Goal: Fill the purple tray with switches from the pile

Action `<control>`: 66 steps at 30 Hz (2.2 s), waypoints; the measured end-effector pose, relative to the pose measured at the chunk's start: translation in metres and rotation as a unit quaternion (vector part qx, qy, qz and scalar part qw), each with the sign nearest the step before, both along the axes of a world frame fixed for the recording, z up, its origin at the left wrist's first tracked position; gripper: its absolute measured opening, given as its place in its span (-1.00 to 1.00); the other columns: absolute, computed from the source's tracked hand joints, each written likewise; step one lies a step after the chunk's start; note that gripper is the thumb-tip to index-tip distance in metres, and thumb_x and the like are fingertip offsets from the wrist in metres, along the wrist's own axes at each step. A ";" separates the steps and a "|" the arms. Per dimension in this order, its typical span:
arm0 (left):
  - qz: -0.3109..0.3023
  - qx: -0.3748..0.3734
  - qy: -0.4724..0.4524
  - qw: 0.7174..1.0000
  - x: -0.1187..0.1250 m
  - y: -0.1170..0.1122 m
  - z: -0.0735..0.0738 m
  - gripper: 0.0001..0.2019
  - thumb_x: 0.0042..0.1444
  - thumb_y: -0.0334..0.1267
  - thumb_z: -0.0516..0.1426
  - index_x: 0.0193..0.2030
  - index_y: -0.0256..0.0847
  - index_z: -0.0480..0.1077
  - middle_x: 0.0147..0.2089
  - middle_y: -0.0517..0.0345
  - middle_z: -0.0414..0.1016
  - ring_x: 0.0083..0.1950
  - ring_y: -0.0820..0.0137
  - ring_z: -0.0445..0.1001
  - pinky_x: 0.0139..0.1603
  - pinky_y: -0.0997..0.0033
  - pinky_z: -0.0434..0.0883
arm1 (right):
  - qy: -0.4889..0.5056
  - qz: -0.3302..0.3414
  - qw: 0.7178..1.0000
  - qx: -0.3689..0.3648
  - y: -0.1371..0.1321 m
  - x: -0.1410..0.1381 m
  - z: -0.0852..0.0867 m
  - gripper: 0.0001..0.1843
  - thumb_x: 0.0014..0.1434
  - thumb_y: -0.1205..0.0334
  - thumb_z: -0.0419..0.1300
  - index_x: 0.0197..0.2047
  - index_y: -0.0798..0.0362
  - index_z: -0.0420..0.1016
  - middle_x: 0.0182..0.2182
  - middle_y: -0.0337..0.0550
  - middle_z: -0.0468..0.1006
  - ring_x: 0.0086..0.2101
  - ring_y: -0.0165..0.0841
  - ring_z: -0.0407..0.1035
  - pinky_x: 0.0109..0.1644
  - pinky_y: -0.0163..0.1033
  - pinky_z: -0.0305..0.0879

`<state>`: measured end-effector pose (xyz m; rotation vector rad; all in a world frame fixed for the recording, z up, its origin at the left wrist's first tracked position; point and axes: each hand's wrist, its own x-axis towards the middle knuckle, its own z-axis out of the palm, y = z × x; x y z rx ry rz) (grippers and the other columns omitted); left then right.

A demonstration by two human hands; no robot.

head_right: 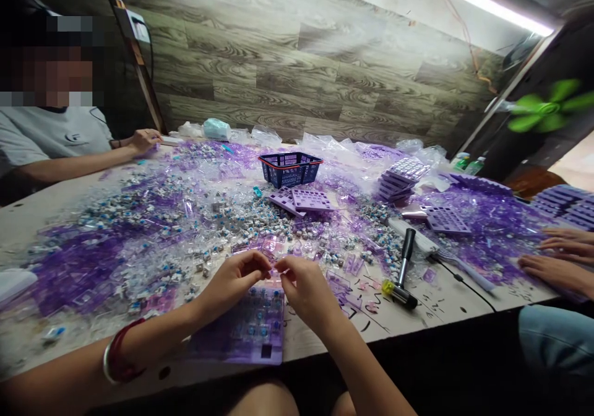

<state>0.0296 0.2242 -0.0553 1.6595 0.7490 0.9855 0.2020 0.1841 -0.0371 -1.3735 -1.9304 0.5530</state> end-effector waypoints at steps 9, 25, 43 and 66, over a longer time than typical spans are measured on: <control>0.001 0.012 0.031 0.999 0.000 -0.002 0.003 -0.85 -0.11 -0.40 0.01 -0.39 -0.26 0.38 -0.40 0.16 0.39 -0.34 0.40 0.37 -0.29 0.42 0.32 | -0.164 -0.138 0.973 -0.080 0.000 0.031 0.004 -0.76 0.04 0.50 0.09 -0.30 0.07 0.52 -0.29 -0.14 0.56 -0.28 -0.31 0.42 -0.22 -0.27 0.27; 0.007 0.052 0.059 0.997 0.000 0.000 -0.001 -0.80 -0.09 -0.45 0.00 -0.33 -0.27 0.41 -0.31 0.11 0.41 -0.31 0.39 0.40 -0.28 0.43 0.35 | -0.077 -0.130 0.986 -0.070 0.002 0.023 -0.003 -0.75 0.05 0.47 0.09 -0.22 0.07 0.49 -0.39 -0.20 0.56 -0.34 -0.37 0.44 -0.24 -0.32 0.29; -0.029 0.115 0.077 0.990 0.001 -0.001 -0.002 -0.83 0.01 -0.46 0.06 -0.27 -0.26 0.44 -0.20 0.08 0.41 -0.30 0.44 0.43 -0.27 0.45 0.40 | -0.043 -0.090 0.990 -0.097 0.004 0.029 -0.003 -0.81 0.08 0.35 0.12 -0.27 0.12 0.55 -0.36 -0.12 0.60 -0.34 -0.32 0.45 -0.25 -0.27 0.32; -0.020 0.126 0.137 0.982 -0.001 -0.005 0.003 -0.95 0.04 -0.33 0.22 -0.35 -0.25 0.50 -0.35 0.14 0.52 -0.29 0.37 0.46 -0.25 0.45 0.33 | -0.008 0.091 0.995 -0.026 -0.003 0.024 -0.002 -0.86 0.02 0.44 0.19 -0.32 0.06 0.50 -0.41 -0.28 0.52 -0.37 -0.44 0.37 -0.23 -0.34 0.25</control>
